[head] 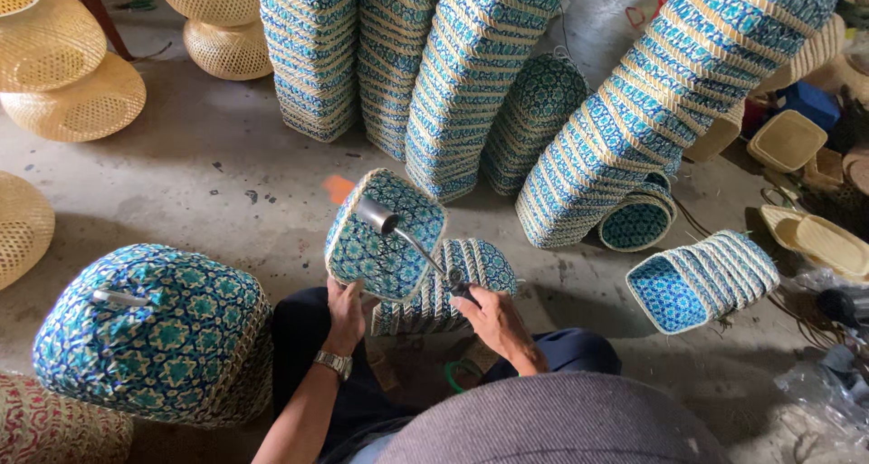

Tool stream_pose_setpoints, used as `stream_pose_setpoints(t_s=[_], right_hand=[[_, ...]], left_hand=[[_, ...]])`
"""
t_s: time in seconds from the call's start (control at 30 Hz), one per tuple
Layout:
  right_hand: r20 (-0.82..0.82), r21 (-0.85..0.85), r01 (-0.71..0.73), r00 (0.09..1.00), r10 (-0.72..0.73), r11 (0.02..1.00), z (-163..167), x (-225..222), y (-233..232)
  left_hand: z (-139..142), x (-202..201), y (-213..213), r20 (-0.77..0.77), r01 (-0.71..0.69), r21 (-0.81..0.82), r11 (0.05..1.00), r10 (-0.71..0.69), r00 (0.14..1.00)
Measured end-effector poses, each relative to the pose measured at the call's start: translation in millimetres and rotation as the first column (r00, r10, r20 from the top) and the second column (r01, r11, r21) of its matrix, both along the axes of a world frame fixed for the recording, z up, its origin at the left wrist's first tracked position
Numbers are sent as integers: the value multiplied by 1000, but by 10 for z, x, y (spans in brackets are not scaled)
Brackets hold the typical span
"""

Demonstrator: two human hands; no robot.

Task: The person uses a handheld torch to apply flame to the rope edges of woven baskets. They rotate each basket to sear the edges and then place it on a stack. The process is repeated for multiple baskets.

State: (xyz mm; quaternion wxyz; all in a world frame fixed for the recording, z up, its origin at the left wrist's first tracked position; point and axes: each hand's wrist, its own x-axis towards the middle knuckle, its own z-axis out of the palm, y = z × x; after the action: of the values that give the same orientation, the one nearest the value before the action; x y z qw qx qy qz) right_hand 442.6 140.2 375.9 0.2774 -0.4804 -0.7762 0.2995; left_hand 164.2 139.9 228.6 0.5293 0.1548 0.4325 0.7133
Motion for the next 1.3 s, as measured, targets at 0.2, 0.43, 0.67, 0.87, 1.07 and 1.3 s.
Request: stream_pose_setpoints(t_s=[0.2, 0.43, 0.67, 0.87, 1.07, 1.3], right_hand=[[142, 99, 99, 983, -113, 990, 255, 223, 123], [49, -191, 116, 993, -108, 975, 381, 645, 423], [-46, -372, 54, 996, -76, 927, 369, 738, 413], [19, -366, 145, 989, -148, 919, 289, 747, 357], [-24, -367, 134, 988, -153, 921, 231, 729, 422], [59, -356, 198, 980, -189, 913, 285, 769, 350]], left_hand=[[-166, -290, 97, -359, 29, 420, 907, 137, 923], [-88, -669, 283, -508, 36, 375, 926, 174, 843], [22, -762, 240, -574, 29, 133, 991, 53, 817], [-101, -779, 257, -444, 27, 289, 957, 109, 889], [-24, -609, 279, -135, -10, 33, 999, 14, 991], [54, -552, 278, -12, -15, -61, 998, 14, 1000]])
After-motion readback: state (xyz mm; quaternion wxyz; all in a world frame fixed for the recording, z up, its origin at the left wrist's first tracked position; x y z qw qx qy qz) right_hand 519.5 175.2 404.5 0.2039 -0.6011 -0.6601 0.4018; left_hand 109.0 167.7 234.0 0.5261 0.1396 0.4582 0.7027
